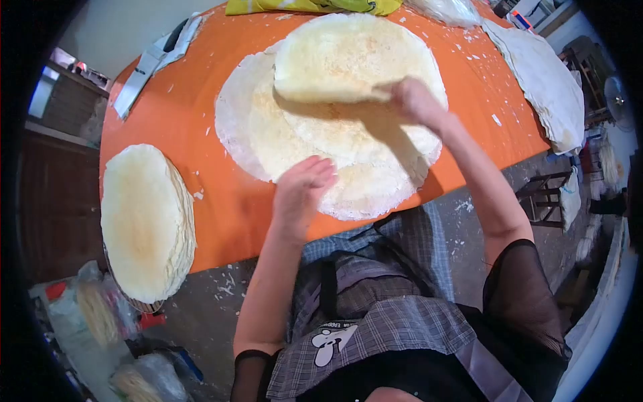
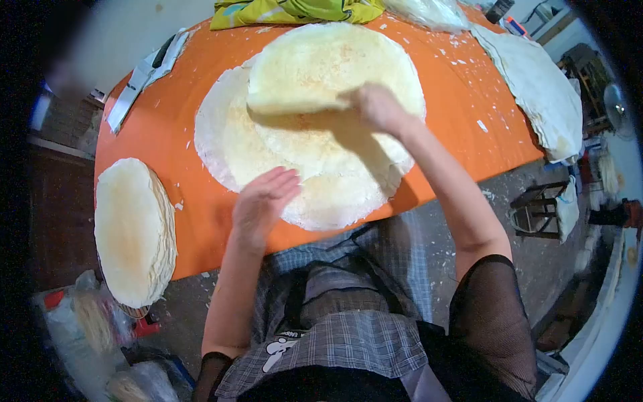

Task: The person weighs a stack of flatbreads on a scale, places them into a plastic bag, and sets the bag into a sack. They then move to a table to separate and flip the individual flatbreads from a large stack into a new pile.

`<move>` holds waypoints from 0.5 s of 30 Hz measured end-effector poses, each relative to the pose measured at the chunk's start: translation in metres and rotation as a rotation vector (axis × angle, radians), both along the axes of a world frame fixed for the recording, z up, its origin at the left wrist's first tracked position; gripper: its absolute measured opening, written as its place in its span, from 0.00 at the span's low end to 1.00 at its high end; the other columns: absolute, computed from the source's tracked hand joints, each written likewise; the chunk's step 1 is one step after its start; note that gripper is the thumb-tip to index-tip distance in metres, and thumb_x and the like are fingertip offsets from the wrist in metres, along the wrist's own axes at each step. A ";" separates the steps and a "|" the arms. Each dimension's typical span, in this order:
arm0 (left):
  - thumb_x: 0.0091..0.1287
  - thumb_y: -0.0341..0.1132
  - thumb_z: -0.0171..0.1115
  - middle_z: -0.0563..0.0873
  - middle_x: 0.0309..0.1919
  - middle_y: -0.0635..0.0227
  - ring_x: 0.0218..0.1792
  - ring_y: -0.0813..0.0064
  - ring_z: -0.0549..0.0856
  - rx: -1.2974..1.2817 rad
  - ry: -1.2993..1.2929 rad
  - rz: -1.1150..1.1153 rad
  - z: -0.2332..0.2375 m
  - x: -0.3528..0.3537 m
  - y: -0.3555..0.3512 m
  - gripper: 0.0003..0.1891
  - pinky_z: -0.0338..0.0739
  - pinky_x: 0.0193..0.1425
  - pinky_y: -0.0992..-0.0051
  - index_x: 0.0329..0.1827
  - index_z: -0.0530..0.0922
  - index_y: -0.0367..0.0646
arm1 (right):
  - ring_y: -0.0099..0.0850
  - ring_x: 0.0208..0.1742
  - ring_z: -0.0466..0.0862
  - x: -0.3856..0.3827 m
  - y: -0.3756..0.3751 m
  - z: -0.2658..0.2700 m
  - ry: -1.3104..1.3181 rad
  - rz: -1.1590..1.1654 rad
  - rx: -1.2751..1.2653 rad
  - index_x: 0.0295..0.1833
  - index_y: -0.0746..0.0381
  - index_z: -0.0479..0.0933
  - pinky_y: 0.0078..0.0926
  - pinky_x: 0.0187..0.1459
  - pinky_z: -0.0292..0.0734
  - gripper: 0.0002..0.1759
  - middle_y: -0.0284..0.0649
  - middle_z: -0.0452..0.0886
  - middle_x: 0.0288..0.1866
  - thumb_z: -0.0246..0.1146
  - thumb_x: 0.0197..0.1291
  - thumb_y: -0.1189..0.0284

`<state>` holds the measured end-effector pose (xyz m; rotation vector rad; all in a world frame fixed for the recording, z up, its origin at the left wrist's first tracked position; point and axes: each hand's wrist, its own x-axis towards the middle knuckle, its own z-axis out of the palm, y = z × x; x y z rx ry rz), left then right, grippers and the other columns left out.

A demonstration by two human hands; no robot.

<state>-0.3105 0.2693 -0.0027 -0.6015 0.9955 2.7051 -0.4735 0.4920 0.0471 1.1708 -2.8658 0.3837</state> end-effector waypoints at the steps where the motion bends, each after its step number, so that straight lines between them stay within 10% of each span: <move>1: 0.44 0.15 0.46 0.60 0.58 0.42 0.60 0.54 0.64 0.258 -0.074 -0.027 -0.004 -0.006 0.012 0.35 0.63 0.63 0.61 0.61 0.48 0.23 | 0.41 0.23 0.79 -0.010 0.004 0.013 0.188 0.085 -0.184 0.42 0.63 0.78 0.31 0.25 0.73 0.21 0.53 0.75 0.22 0.55 0.37 0.80; 9: 0.40 0.14 0.45 0.63 0.52 0.49 0.56 0.56 0.65 0.444 -0.156 0.062 -0.007 -0.026 0.039 0.34 0.63 0.61 0.61 0.58 0.53 0.28 | 0.48 0.57 0.69 0.079 0.010 -0.041 0.079 0.031 -0.137 0.50 0.67 0.69 0.38 0.56 0.66 0.24 0.51 0.69 0.55 0.61 0.43 0.73; 15: 0.44 0.17 0.48 0.73 0.41 0.57 0.44 0.62 0.74 0.157 0.070 -0.033 -0.005 -0.033 0.033 0.24 0.70 0.50 0.69 0.49 0.66 0.32 | 0.45 0.50 0.74 0.081 -0.004 -0.040 0.102 -0.080 -0.187 0.51 0.65 0.70 0.37 0.51 0.69 0.25 0.48 0.73 0.50 0.62 0.43 0.72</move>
